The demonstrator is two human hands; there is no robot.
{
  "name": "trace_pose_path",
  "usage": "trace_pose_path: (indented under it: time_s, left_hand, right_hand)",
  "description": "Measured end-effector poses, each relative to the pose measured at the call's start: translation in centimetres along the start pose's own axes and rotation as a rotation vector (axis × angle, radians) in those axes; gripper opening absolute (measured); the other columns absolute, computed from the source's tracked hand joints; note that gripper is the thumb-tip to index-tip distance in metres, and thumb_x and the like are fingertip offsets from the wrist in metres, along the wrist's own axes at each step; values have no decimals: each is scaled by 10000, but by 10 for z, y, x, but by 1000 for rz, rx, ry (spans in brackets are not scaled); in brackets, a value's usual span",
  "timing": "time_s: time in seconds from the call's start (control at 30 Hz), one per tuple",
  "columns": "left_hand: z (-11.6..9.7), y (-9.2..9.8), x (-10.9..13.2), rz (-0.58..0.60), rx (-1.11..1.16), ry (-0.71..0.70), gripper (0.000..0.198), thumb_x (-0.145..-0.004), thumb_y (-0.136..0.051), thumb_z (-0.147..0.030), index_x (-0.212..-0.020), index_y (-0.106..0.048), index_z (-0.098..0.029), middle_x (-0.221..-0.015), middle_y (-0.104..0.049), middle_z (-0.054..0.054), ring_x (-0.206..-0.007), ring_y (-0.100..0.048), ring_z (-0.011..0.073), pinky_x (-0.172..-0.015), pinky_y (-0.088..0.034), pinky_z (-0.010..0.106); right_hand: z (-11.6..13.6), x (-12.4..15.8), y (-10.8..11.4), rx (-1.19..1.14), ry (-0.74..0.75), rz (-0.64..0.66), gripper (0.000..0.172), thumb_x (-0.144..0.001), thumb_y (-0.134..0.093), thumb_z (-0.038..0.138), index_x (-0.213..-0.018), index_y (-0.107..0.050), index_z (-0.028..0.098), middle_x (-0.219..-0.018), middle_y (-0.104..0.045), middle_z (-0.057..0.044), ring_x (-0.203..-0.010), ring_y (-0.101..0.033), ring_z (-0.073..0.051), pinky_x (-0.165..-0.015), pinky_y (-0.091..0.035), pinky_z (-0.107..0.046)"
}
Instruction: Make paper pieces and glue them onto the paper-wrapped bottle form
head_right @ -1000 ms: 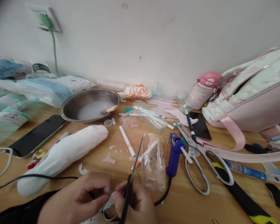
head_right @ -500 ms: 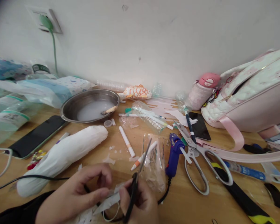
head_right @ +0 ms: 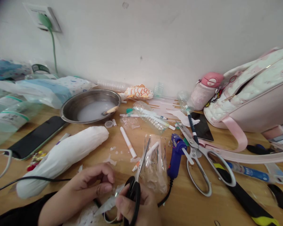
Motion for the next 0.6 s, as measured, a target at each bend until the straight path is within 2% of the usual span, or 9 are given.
trace_pose_path:
  time_s: [0.17, 0.27, 0.4, 0.5, 0.6]
  left_hand:
    - [-10, -2, 1, 33, -74, -62, 104, -749, -552, -208, -804, -632, -171, -735, -597, 25, -694, -553, 162, -639, -432, 261]
    - [-15, -4, 3, 76, -138, -122, 142, -769, -548, -201, -849, -662, -173, -832, -649, 63, -788, -588, 187, -724, -446, 283]
    - [-13, -4, 5, 76, -127, -161, 149, -777, -560, -216, -886, -659, -197, -862, -669, 58, -815, -604, 186, -752, -456, 278]
    - [-8, -4, 6, 69, -56, -135, 163, -766, -579, -244, -908, -643, -201, -876, -671, 58, -816, -610, 194, -746, -467, 283]
    - [-3, -5, 6, 68, 28, -97, 164, -743, -605, -259, -888, -633, -189, -859, -668, 54, -804, -611, 196, -735, -470, 286]
  right_hand:
    - [-2, -1, -1, -45, 67, 69, 331, -562, -734, 395, -617, -539, 134, -431, -473, 62, -350, -278, -2, -371, -241, -131]
    - [-3, -2, -2, -43, 88, 73, 332, -561, -732, 399, -631, -548, 132, -458, -483, 46, -381, -328, -21, -392, -262, -142]
    - [-1, -2, -3, 39, 74, 2, 375, -535, -718, 462, -636, -549, 143, -453, -475, 43, -393, -386, -54, -409, -313, -171]
    - [1, -1, -3, 117, 69, -62, 378, -543, -697, 487, -646, -549, 155, -449, -462, 50, -390, -397, -65, -418, -342, -183]
    - [4, 0, -4, 234, 131, -96, 355, -571, -671, 490, -611, -549, 159, -465, -456, 48, -421, -413, -73, -448, -375, -188]
Point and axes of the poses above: each hand's wrist, its own x-axis away from the middle knuckle, its own y-axis out of the back of the hand, z = x × y, the point moved 3 cm from there along -x, towards the middle knuckle
